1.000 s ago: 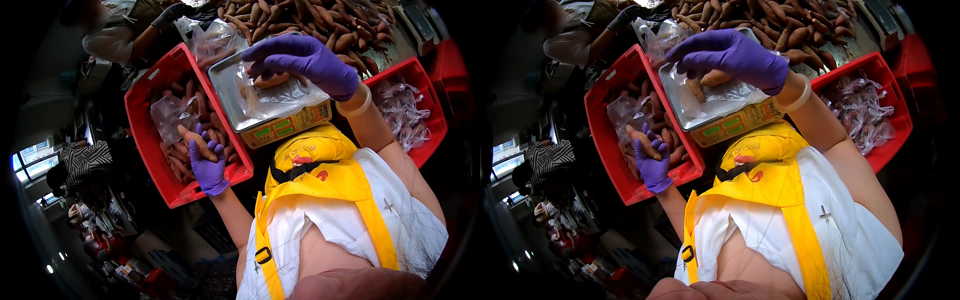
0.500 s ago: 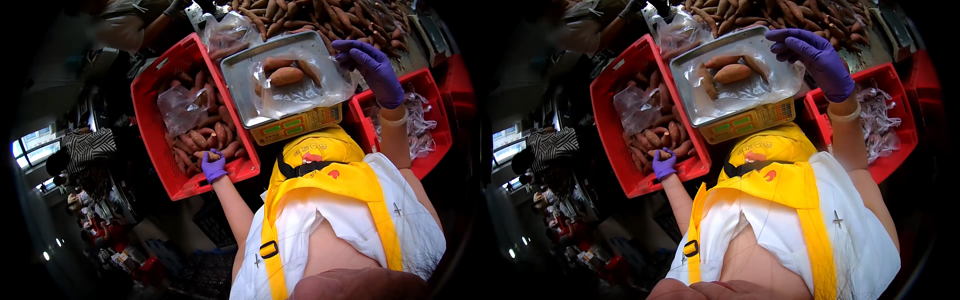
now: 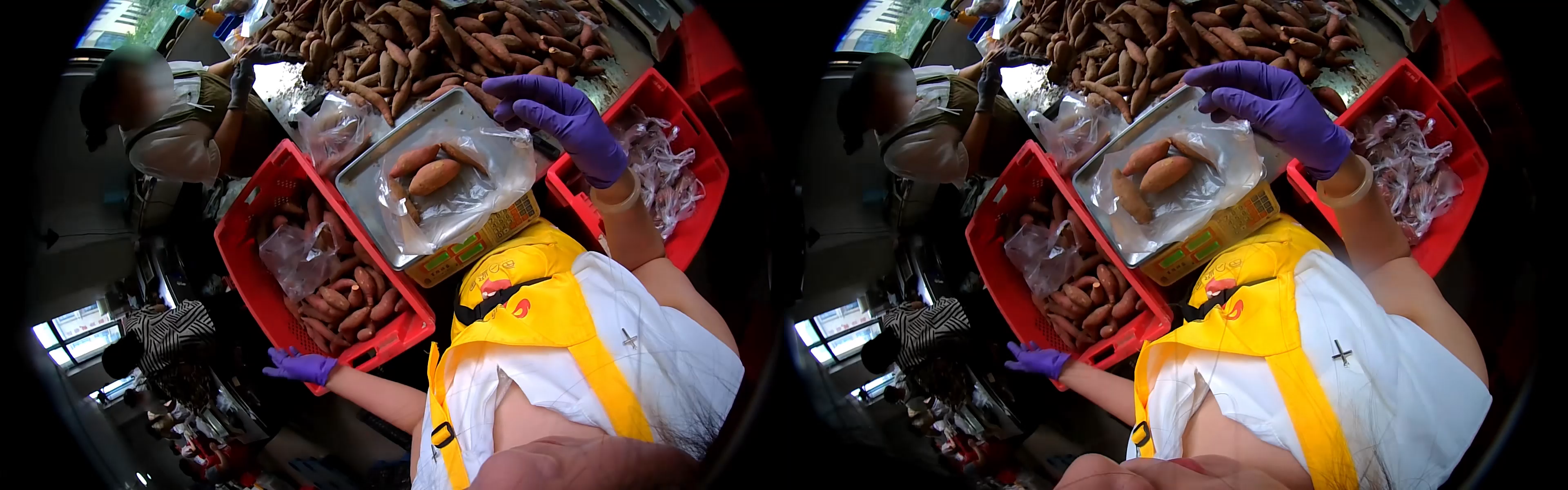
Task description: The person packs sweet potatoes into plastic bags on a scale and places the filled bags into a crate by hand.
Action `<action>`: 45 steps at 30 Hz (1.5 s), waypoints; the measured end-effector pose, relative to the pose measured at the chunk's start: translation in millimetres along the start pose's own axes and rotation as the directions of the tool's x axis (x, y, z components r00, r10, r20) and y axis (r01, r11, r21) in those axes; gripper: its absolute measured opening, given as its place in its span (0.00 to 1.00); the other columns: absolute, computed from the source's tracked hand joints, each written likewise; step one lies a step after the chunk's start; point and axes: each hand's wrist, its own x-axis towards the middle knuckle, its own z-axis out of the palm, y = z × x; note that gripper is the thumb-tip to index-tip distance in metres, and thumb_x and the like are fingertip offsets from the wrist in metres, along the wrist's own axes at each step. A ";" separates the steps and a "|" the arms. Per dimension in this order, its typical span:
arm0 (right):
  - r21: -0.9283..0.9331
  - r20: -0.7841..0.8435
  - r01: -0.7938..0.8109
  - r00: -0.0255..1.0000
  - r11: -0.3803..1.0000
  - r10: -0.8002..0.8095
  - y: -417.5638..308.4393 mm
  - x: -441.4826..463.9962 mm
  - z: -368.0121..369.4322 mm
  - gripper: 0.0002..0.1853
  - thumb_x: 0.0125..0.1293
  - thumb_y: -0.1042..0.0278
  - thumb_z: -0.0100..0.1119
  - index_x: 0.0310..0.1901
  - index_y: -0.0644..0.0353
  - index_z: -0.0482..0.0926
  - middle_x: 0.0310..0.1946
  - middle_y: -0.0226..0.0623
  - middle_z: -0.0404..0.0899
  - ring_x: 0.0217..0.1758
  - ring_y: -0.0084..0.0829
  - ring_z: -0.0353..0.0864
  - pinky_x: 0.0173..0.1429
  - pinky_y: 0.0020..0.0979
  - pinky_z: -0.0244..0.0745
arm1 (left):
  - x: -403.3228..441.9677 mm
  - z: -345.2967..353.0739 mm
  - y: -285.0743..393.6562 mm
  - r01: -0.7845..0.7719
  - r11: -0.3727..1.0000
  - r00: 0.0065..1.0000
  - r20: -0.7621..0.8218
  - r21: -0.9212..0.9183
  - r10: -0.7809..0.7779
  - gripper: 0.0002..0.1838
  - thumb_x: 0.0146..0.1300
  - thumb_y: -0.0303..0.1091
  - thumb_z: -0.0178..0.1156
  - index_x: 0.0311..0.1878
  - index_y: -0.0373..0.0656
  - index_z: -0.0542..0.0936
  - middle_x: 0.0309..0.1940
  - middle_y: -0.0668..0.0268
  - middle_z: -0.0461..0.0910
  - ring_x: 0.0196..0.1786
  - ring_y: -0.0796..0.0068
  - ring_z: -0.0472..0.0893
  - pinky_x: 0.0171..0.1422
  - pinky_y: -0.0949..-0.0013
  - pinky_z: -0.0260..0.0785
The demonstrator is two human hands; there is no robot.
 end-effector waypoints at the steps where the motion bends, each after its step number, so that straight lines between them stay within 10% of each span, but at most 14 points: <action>1: 0.039 -0.042 -0.008 0.999 0.999 0.009 -0.9 -0.3 -1.3 0.17 0.72 0.70 0.55 0.60 0.61 0.76 0.50 0.31 0.83 0.49 0.20 0.81 0.56 0.23 0.76 | 6.0 3.4 16.5 0.019 0.993 0.999 -0.031 -0.119 -0.023 0.36 0.72 0.38 0.48 0.78 0.43 0.47 0.69 0.53 0.65 0.67 0.61 0.69 0.69 0.59 0.60; 4: 0.061 -0.120 0.047 0.992 0.997 -0.039 -4.1 -4.2 4.4 0.18 0.71 0.71 0.56 0.62 0.61 0.75 0.49 0.30 0.83 0.50 0.19 0.81 0.57 0.23 0.76 | -8.8 21.6 58.9 -0.095 0.987 0.995 0.013 -0.132 0.098 0.34 0.72 0.40 0.51 0.76 0.41 0.52 0.66 0.56 0.68 0.66 0.64 0.69 0.69 0.62 0.60; 7: -0.087 -0.079 0.138 0.986 0.987 -0.145 -2.5 -13.8 30.7 0.19 0.69 0.76 0.58 0.61 0.62 0.76 0.51 0.35 0.82 0.49 0.21 0.81 0.56 0.24 0.76 | -94.7 66.6 114.4 -0.614 0.789 0.765 0.273 0.034 0.583 0.35 0.72 0.50 0.53 0.74 0.40 0.59 0.65 0.59 0.68 0.66 0.66 0.69 0.68 0.65 0.61; 11: -0.562 0.243 0.331 0.942 0.758 -0.231 36.0 -17.7 60.7 0.12 0.64 0.68 0.63 0.49 0.55 0.82 0.38 0.45 0.83 0.40 0.43 0.84 0.46 0.37 0.78 | -190.5 108.3 98.8 -0.664 0.698 0.289 0.769 -0.268 0.570 0.64 0.45 0.54 0.76 0.78 0.44 0.47 0.77 0.57 0.50 0.77 0.56 0.53 0.77 0.52 0.46; 14: -0.784 0.360 0.429 0.903 0.449 -0.235 53.9 -15.7 63.3 0.12 0.62 0.67 0.61 0.47 0.53 0.80 0.35 0.46 0.82 0.39 0.48 0.82 0.44 0.41 0.78 | -212.0 132.7 85.5 -0.849 0.506 0.194 0.801 -0.153 0.567 0.62 0.47 0.46 0.77 0.78 0.43 0.45 0.75 0.49 0.50 0.76 0.49 0.53 0.77 0.52 0.46; 16: -0.809 0.331 0.333 0.939 0.485 -0.093 80.2 -16.9 59.5 0.11 0.61 0.69 0.57 0.46 0.54 0.78 0.33 0.47 0.81 0.38 0.48 0.82 0.44 0.42 0.78 | -211.9 134.7 79.2 -0.884 0.454 0.193 0.796 -0.113 0.574 0.60 0.49 0.43 0.76 0.78 0.42 0.46 0.73 0.48 0.56 0.74 0.49 0.60 0.75 0.52 0.52; 19: -0.838 0.190 0.184 0.981 0.514 -0.043 112.9 -6.6 58.0 0.11 0.62 0.71 0.55 0.46 0.57 0.78 0.35 0.49 0.81 0.39 0.48 0.82 0.44 0.41 0.78 | -195.7 134.8 63.7 -0.779 0.627 0.350 0.841 0.017 0.412 0.43 0.56 0.36 0.71 0.73 0.39 0.62 0.60 0.54 0.76 0.53 0.59 0.78 0.61 0.58 0.68; 20: -0.889 0.026 0.020 1.000 0.458 0.007 125.4 0.4 61.8 0.12 0.62 0.72 0.54 0.46 0.61 0.81 0.41 0.47 0.83 0.45 0.45 0.84 0.51 0.37 0.78 | -193.1 131.4 57.4 -0.403 0.913 0.387 0.893 -0.060 0.229 0.32 0.59 0.32 0.67 0.66 0.37 0.68 0.53 0.56 0.79 0.47 0.64 0.81 0.57 0.63 0.70; 21: -0.890 0.027 0.025 1.000 0.456 -0.004 134.5 6.2 60.8 0.12 0.62 0.72 0.54 0.46 0.61 0.81 0.41 0.47 0.83 0.45 0.45 0.84 0.51 0.37 0.78 | -197.1 132.7 64.4 0.069 0.994 0.327 0.943 -0.084 0.057 0.22 0.63 0.27 0.63 0.60 0.34 0.75 0.46 0.58 0.83 0.41 0.70 0.83 0.53 0.68 0.73; 25: -0.979 -0.042 -0.052 0.998 0.199 0.054 206.2 30.6 51.5 0.11 0.63 0.71 0.53 0.44 0.61 0.83 0.39 0.47 0.84 0.43 0.47 0.84 0.48 0.39 0.78 | -202.7 127.0 82.6 0.530 0.848 0.095 0.995 -0.014 -0.042 0.12 0.66 0.26 0.58 0.48 0.29 0.80 0.40 0.59 0.83 0.37 0.75 0.80 0.48 0.73 0.71; 33: -0.952 0.185 0.116 0.955 0.283 0.232 142.0 48.9 25.5 0.15 0.59 0.59 0.59 0.42 0.58 0.84 0.40 0.49 0.83 0.43 0.50 0.83 0.50 0.42 0.77 | -219.8 134.1 81.6 0.507 0.862 0.097 0.992 0.022 -0.082 0.20 0.70 0.31 0.55 0.62 0.34 0.75 0.34 0.65 0.81 0.34 0.81 0.75 0.43 0.77 0.66; 37: -0.798 -0.081 -0.246 0.948 0.551 0.306 141.4 43.6 12.4 0.21 0.50 0.60 0.65 0.46 0.60 0.82 0.41 0.49 0.83 0.46 0.48 0.83 0.52 0.37 0.76 | -221.6 143.5 83.8 0.484 0.875 0.150 0.985 0.004 -0.087 0.25 0.70 0.30 0.55 0.69 0.37 0.68 0.44 0.65 0.82 0.34 0.84 0.73 0.42 0.80 0.64; 39: -0.554 0.152 -0.172 0.941 0.815 0.302 142.6 43.8 1.0 0.23 0.49 0.63 0.65 0.48 0.60 0.80 0.42 0.46 0.83 0.47 0.42 0.83 0.54 0.35 0.76 | -221.8 147.6 82.3 0.477 0.879 0.134 0.987 0.014 -0.088 0.28 0.70 0.30 0.55 0.72 0.39 0.64 0.49 0.66 0.82 0.34 0.86 0.73 0.42 0.81 0.63; 45: -0.475 0.427 0.137 0.899 0.869 0.092 90.7 35.6 2.9 0.29 0.47 0.82 0.64 0.56 0.56 0.78 0.50 0.39 0.82 0.54 0.32 0.80 0.60 0.33 0.73 | -225.7 155.2 75.1 0.490 0.872 0.163 0.980 0.017 -0.111 0.27 0.70 0.32 0.57 0.71 0.43 0.65 0.51 0.65 0.81 0.34 0.87 0.73 0.37 0.83 0.61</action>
